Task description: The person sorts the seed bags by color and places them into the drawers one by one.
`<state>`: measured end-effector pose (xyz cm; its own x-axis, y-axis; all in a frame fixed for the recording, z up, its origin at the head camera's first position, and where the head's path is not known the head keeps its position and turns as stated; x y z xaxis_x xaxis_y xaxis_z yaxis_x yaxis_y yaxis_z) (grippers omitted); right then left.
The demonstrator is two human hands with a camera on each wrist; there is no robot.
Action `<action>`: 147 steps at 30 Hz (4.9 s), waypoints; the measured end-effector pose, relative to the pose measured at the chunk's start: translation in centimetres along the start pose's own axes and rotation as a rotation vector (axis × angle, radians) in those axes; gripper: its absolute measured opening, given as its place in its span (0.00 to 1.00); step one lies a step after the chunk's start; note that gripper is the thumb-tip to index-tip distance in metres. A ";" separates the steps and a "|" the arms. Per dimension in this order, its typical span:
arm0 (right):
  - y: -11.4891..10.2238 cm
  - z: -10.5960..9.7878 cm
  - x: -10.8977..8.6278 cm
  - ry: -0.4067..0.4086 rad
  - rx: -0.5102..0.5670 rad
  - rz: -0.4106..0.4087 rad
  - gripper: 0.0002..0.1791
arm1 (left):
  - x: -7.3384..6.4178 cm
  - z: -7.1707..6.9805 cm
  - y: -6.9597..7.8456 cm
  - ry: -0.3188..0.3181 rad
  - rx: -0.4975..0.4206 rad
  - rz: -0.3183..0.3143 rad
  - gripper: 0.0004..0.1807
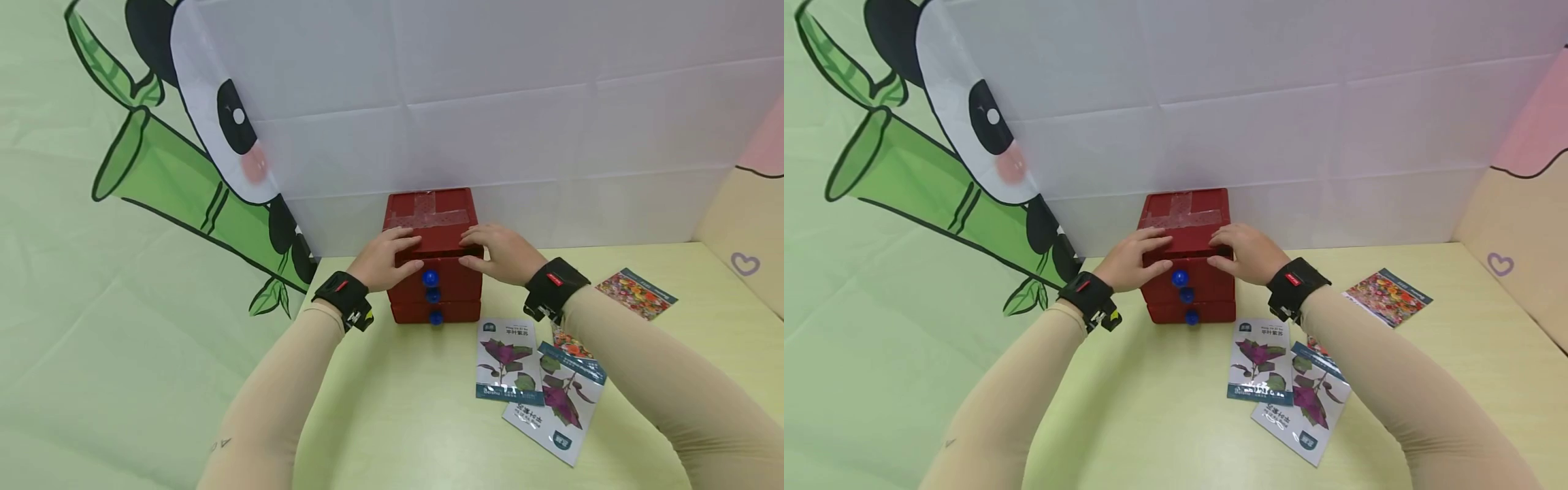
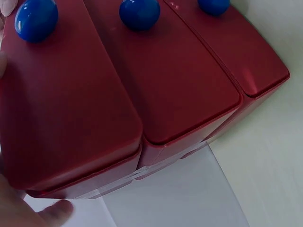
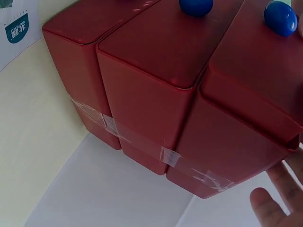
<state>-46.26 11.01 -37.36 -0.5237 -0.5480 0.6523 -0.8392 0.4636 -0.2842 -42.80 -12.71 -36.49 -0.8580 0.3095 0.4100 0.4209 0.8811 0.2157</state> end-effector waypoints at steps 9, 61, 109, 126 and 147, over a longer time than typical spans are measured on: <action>-0.3 0.4 0.2 0.057 -0.013 -0.006 0.13 | 0.3 0.1 -0.3 -0.015 -0.026 -0.007 0.29; -4.9 3.3 -4.5 0.467 0.006 0.075 0.06 | 3.3 0.2 2.3 0.066 0.075 0.028 0.28; -2.5 15.4 -5.9 0.053 0.569 0.957 0.32 | 5.9 3.3 1.2 -0.256 0.356 -0.126 0.45; -2.3 14.8 -5.3 0.038 0.530 0.917 0.32 | 6.5 3.2 1.7 -0.244 0.392 -0.130 0.49; -4.9 15.0 -6.6 0.083 0.458 0.916 0.31 | 5.4 3.2 1.5 -0.220 0.395 -0.116 0.49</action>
<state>-40.90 1.93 -50.81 -0.9940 -0.0600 0.0918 -0.1073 0.3600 -0.9268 -47.77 -8.59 -36.84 -0.9527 0.2320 0.1963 0.2109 0.9698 -0.1228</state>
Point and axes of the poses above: each hand's wrist, its own x-axis towards the middle knuckle, its own z-axis out of the palm, y = z × x, the point moved 3 cm from there along x, towards the middle knuckle, and after that the axes turned 12 degrees about y, right-handed, at the moved point
